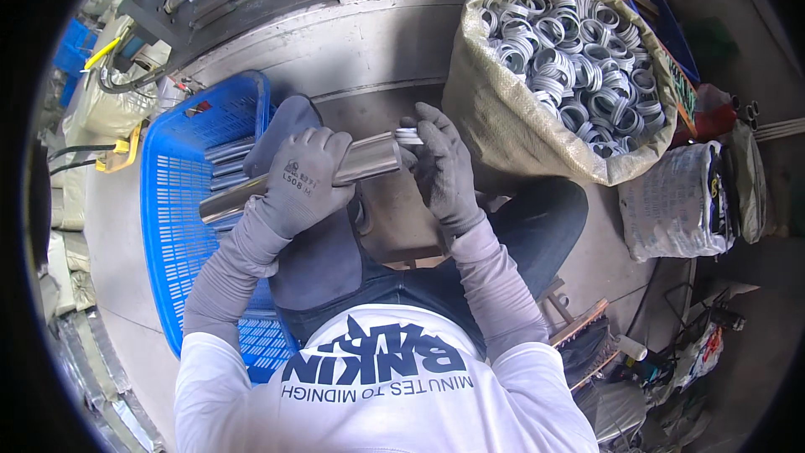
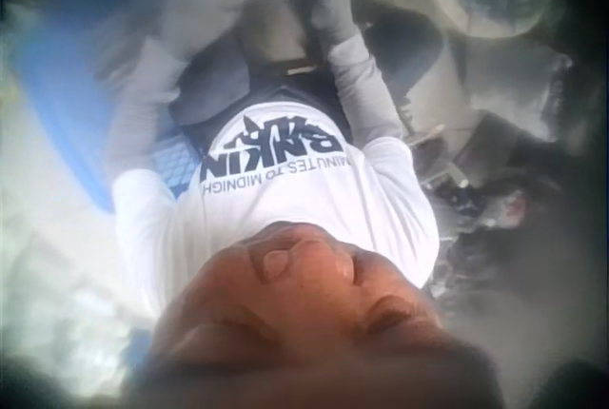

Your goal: Manually fitting metal rings onto the ends of cylindrical metal tubes at an industrial workstation.

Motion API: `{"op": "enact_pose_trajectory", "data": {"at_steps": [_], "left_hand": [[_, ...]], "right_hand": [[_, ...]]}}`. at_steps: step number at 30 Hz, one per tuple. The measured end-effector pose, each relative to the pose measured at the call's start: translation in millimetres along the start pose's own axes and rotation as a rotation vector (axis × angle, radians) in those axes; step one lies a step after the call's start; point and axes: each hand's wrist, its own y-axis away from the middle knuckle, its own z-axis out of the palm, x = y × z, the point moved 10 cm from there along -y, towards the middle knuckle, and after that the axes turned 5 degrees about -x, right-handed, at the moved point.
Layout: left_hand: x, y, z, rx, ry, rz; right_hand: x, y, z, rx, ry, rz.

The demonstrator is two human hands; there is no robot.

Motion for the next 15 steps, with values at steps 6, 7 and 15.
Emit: {"op": "enact_pose_trajectory", "data": {"at_steps": [6, 7, 15], "left_hand": [[-1.8, -7.1, 6.8, -0.045, 0.008, -0.037], [-2.3, -7.2, 7.5, -0.046, 0.014, -0.043], [-6.5, -9.4, 3.9, 0.009, -0.005, -0.107]], "right_hand": [[10.6, 7.0, -5.2, 0.03, -0.054, 0.323], [16.5, 8.3, -7.2, 0.041, -0.067, 0.317], [17.6, 9.9, 4.6, -0.03, -0.107, 0.246]]}}
